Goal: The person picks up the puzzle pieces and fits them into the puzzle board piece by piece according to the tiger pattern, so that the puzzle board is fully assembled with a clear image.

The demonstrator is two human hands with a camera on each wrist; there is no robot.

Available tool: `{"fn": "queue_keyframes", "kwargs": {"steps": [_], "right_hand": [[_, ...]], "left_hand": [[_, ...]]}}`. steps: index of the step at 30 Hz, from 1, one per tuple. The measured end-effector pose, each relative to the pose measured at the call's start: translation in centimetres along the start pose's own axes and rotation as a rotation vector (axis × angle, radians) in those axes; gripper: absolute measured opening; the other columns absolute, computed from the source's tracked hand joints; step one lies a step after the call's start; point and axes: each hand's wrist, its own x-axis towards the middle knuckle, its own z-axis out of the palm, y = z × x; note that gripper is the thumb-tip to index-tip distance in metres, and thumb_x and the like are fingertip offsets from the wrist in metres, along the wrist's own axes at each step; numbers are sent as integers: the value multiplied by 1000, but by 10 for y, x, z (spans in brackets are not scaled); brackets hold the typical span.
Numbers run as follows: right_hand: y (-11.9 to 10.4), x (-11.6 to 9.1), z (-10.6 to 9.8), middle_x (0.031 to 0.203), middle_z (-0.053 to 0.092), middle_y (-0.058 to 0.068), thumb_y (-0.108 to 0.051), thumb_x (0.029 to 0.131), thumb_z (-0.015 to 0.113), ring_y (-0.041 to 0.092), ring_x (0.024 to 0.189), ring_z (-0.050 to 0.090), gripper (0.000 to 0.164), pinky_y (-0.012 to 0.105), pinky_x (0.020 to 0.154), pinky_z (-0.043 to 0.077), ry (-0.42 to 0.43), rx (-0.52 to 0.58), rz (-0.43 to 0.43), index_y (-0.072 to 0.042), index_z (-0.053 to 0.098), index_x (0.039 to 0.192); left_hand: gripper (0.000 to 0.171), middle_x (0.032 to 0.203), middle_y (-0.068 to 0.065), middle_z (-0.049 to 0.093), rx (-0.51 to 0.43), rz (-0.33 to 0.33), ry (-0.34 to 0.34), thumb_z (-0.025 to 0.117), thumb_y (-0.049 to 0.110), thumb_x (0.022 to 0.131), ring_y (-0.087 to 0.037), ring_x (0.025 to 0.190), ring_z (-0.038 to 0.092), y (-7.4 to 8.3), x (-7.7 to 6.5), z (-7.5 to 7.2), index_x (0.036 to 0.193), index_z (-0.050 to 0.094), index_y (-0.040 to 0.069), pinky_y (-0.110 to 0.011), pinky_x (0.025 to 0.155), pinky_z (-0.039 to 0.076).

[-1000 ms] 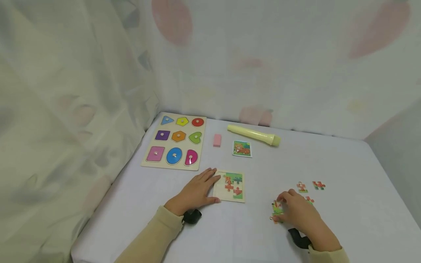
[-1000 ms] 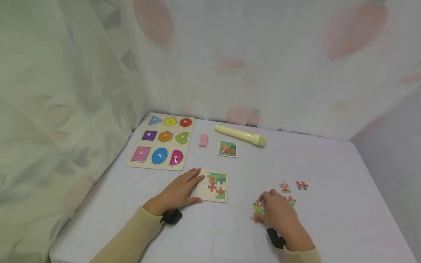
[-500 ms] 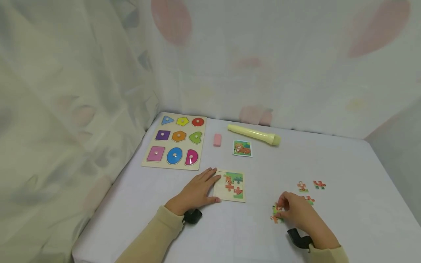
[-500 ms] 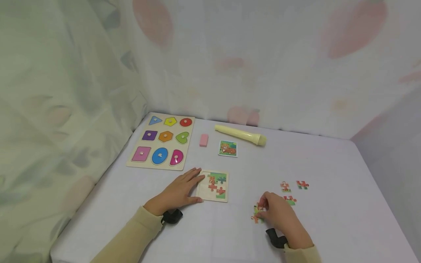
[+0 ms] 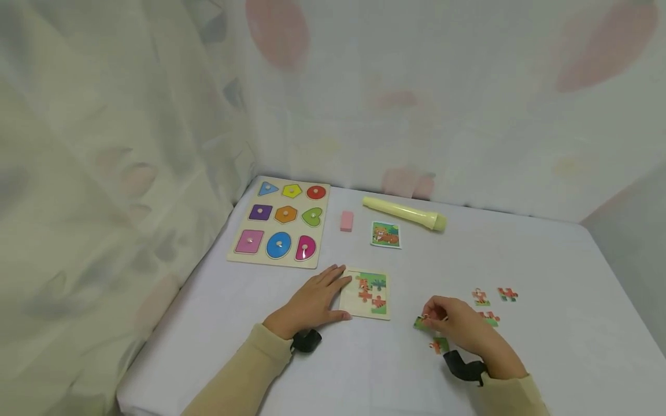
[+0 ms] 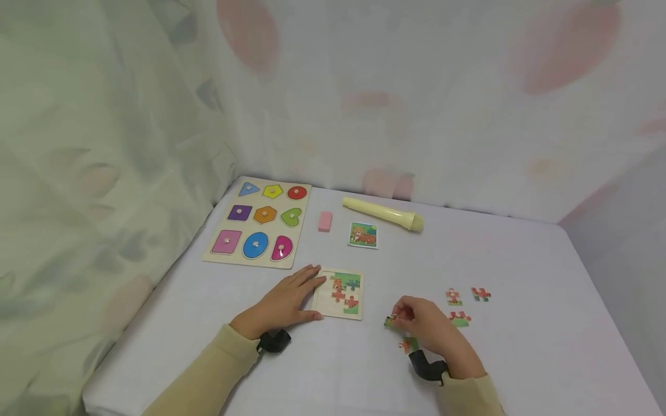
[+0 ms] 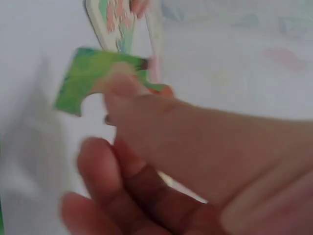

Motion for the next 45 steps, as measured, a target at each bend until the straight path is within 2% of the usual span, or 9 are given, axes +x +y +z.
{"fn": "queue_keyframes", "kwargs": {"steps": [3,7,15,19,28,33,36,40,45], "right_hand": [[-10,12,9,85,61,-4,-11,96,77,15,81,55,11,29,68,47,13,-27,-29,-15,68,92],[-24,29,23,83,64,-6,-12,94,79,14,78,57,10,29,69,49,32,-6,-64,-14,70,91],[-53,57,48,83,65,-6,-7,92,81,10,77,60,13,28,71,53,122,12,-64,-10,71,98],[-65,65,59,83,65,-5,-5,90,83,10,75,60,16,28,69,53,157,18,-65,-10,69,98],[-80,75,76,81,65,-6,-3,88,83,8,74,59,18,29,70,53,180,-49,-139,-10,69,97],[-83,79,82,78,62,-5,-5,85,87,11,73,55,21,31,69,50,223,-149,-176,-8,72,100],[-84,80,85,82,63,-3,-5,82,90,16,78,56,24,34,71,51,264,-237,-220,-7,74,100],[-82,74,89,92,71,1,-6,82,89,23,87,62,18,40,79,56,312,-348,-306,-8,79,96],[-78,61,93,107,77,3,-7,86,86,28,101,67,16,47,89,56,299,-462,-446,-9,82,101]], "left_hand": [[90,173,-7,23,-4,1,2,74,58,93,-27,160,16,0,0,1,163,38,16,-50,126,23],[91,173,-8,24,-5,5,4,74,58,93,-28,160,17,1,0,0,163,38,14,-50,126,24],[92,173,-7,24,18,4,2,72,61,93,-27,160,17,3,1,-1,163,37,13,-49,126,24],[92,172,-7,25,25,8,10,72,61,93,-27,159,18,2,1,0,163,38,13,-49,126,25],[92,172,-7,25,15,5,12,71,63,92,-26,160,17,1,2,1,163,38,13,-49,126,24],[92,172,-7,26,9,4,12,71,62,92,-27,160,17,1,0,-1,162,39,13,-49,126,24],[91,172,-8,26,9,7,16,72,62,92,-27,160,17,1,0,-1,162,39,13,-49,126,23],[91,172,-8,26,7,12,16,72,62,92,-27,160,18,0,0,0,162,40,13,-49,126,24],[91,173,-7,25,19,18,9,71,62,93,-27,160,17,-1,1,0,163,39,13,-49,126,24]]}}
